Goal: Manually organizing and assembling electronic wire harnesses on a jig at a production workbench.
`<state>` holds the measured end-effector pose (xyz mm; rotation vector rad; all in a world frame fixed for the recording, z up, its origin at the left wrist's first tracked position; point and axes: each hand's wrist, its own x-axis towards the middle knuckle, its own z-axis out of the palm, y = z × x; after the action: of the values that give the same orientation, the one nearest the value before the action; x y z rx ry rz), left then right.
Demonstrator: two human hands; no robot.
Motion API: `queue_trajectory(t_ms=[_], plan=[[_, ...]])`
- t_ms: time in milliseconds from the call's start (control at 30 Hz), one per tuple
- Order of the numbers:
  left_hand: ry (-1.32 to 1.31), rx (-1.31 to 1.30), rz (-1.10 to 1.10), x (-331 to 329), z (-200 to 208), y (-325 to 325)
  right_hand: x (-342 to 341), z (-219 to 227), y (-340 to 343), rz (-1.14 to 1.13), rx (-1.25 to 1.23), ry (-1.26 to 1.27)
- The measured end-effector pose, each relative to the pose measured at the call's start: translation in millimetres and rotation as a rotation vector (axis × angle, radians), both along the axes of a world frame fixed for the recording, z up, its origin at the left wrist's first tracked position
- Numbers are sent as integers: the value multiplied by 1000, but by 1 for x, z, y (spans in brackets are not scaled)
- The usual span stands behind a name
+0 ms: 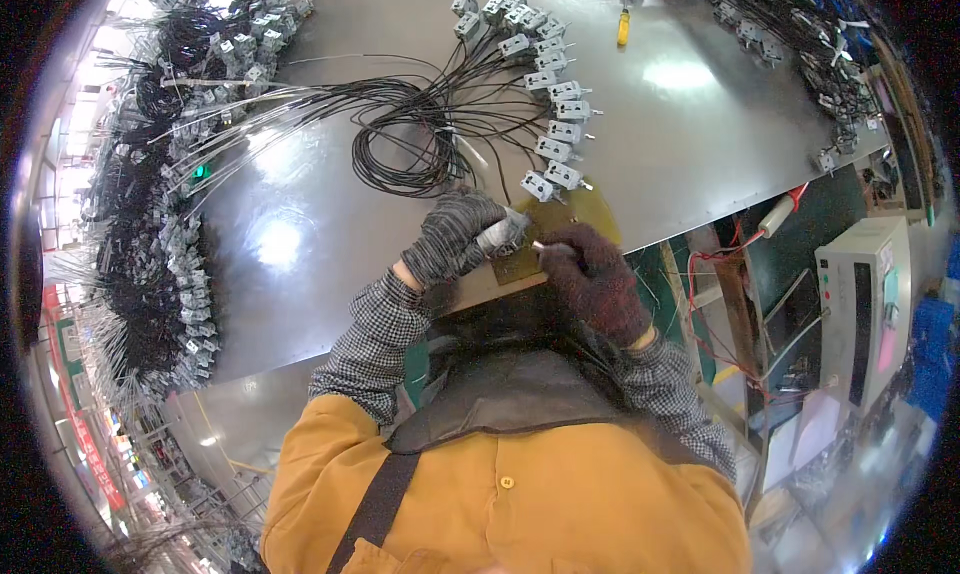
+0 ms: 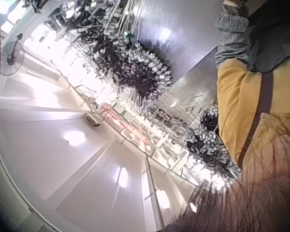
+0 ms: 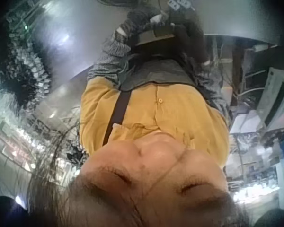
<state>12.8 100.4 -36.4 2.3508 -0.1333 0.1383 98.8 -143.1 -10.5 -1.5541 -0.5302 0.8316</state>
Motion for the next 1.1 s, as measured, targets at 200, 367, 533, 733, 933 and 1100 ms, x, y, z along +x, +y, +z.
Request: queue_trajectory(t_ms=[200, 367, 533, 733, 933, 1100], plan=[[12, 234, -37, 7, 20, -5, -12, 5, 10, -19, -3, -592], [37, 244, -97, 13, 30, -1, -18, 7, 22, 49, 5, -756], [40, 278, -140, 15, 34, 0, -39, -8, 15, -19, -20, -516], [91, 354, -202, 18, 41, -7, -41, 0, 2, -83, 24, 823], [148, 465, -222, 20, 46, -16, -57, -30, 2, -51, -113, -436], [222, 549, -95, 17, 51, -24, -40, -9, 3, 127, 5, 278]])
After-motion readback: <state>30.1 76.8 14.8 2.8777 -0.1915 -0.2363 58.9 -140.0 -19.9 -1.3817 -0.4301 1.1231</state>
